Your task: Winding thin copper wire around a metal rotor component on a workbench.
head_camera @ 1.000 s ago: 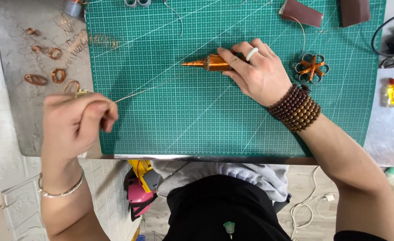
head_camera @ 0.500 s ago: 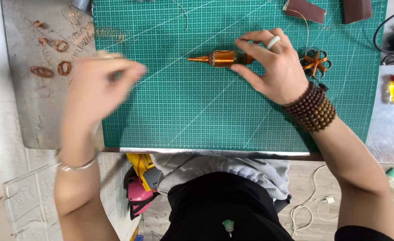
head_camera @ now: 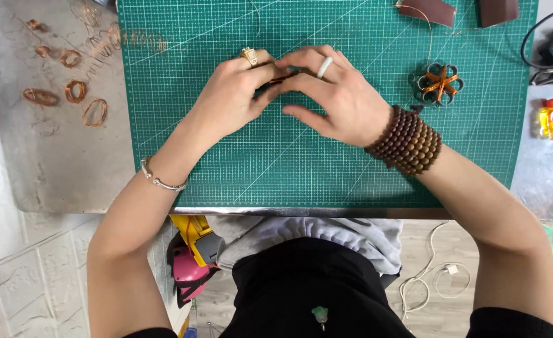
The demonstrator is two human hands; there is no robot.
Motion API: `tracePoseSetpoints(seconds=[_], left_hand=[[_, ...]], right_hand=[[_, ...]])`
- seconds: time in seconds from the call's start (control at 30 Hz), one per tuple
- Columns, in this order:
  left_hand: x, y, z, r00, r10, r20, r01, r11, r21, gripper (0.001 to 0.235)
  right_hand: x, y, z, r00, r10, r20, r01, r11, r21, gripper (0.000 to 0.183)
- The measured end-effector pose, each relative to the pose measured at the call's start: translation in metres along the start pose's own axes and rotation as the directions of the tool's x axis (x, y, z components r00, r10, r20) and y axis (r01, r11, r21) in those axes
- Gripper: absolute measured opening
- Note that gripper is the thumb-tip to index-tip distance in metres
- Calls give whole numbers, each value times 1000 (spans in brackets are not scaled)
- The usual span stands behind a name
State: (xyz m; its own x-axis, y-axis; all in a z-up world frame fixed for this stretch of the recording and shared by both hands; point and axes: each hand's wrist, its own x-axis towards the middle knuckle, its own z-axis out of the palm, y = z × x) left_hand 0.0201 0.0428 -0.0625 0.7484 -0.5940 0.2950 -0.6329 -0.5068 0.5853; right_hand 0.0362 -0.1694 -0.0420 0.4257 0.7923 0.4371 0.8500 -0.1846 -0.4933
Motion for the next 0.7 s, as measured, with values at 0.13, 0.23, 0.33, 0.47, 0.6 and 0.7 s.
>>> tracePoseSetpoints(seconds=[0.13, 0.23, 0.33, 0.47, 0.6, 0.7], left_hand=[[0, -2, 2, 1000, -14, -7, 14, 1000, -8, 21], [4, -2, 1, 999, -25, -42, 24, 999, -39, 17], [5, -6, 2, 999, -27, -44, 25, 999, -45, 15], [10, -12, 0, 998, -53, 39, 55, 997, -56, 18], [19, -13, -4, 986, -126, 113, 133, 990, -57, 19], [22, -17, -3, 986, -117, 118, 122, 992, -39, 19]], right_hand=[[-6, -4, 11, 999, -36, 9, 37, 984, -172, 26], [-13, -3, 19, 997, -14, -73, 2, 988, -156, 20], [-25, 3, 9, 991, -123, -57, 112, 979, -170, 8], [-44, 1, -20, 971, 231, -65, -184, 889, 419, 8], [-78, 20, -29, 857, 505, -103, -273, 614, 740, 13], [-93, 29, -37, 820, 558, -130, -298, 609, 735, 16]])
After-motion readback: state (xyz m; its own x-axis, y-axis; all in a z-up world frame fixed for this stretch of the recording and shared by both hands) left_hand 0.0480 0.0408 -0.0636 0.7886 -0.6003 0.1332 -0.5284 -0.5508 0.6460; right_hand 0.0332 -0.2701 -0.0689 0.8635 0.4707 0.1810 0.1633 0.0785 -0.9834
